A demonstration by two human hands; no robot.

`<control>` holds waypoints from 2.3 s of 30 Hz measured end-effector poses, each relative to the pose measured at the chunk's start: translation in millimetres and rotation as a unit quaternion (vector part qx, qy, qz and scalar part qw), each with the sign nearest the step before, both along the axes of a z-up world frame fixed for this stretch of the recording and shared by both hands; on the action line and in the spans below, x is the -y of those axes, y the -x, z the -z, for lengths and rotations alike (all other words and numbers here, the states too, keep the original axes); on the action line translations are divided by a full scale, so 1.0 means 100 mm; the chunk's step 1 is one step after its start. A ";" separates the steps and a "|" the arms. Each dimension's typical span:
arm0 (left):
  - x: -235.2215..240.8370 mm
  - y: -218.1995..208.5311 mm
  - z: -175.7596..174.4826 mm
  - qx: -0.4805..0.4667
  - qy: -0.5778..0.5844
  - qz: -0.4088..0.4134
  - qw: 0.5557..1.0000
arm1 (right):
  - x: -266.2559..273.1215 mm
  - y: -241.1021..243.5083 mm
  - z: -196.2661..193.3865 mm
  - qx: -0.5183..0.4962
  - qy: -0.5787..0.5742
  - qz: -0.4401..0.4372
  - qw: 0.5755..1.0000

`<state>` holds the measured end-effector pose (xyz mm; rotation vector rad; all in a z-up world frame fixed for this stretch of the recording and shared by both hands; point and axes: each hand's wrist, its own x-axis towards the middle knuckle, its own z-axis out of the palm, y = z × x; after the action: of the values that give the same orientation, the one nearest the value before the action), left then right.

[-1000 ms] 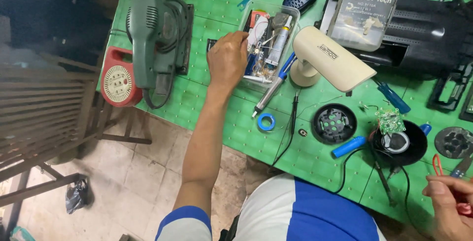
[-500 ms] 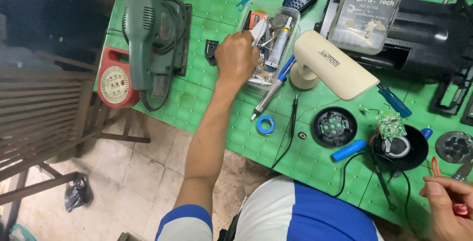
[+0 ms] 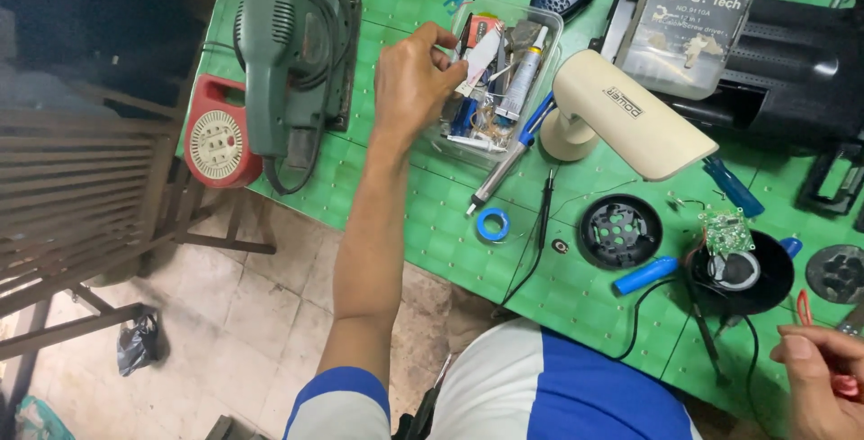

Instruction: Soldering wires to a small electronic circuit board and testing the connections with a multimeter.

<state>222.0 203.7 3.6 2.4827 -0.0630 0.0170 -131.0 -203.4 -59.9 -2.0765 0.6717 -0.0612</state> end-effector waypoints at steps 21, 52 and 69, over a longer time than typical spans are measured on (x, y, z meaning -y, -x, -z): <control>0.48 0.07 0.28 0.016 -0.216 0.087 0.972 | -0.14 -0.02 -0.08 -0.004 0.032 0.002 0.999; 0.26 0.05 0.39 -0.017 -0.196 0.039 0.980 | -0.15 -0.12 -0.22 -0.001 0.036 -0.045 0.998; 0.71 0.06 0.22 -0.116 -0.272 0.070 0.953 | -0.18 -0.08 -0.23 0.020 0.083 -0.065 0.994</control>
<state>216.4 132.2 -18.1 3.0027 -0.1613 -0.4038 -123.4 -185.5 -37.2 -2.2689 0.5203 -0.0869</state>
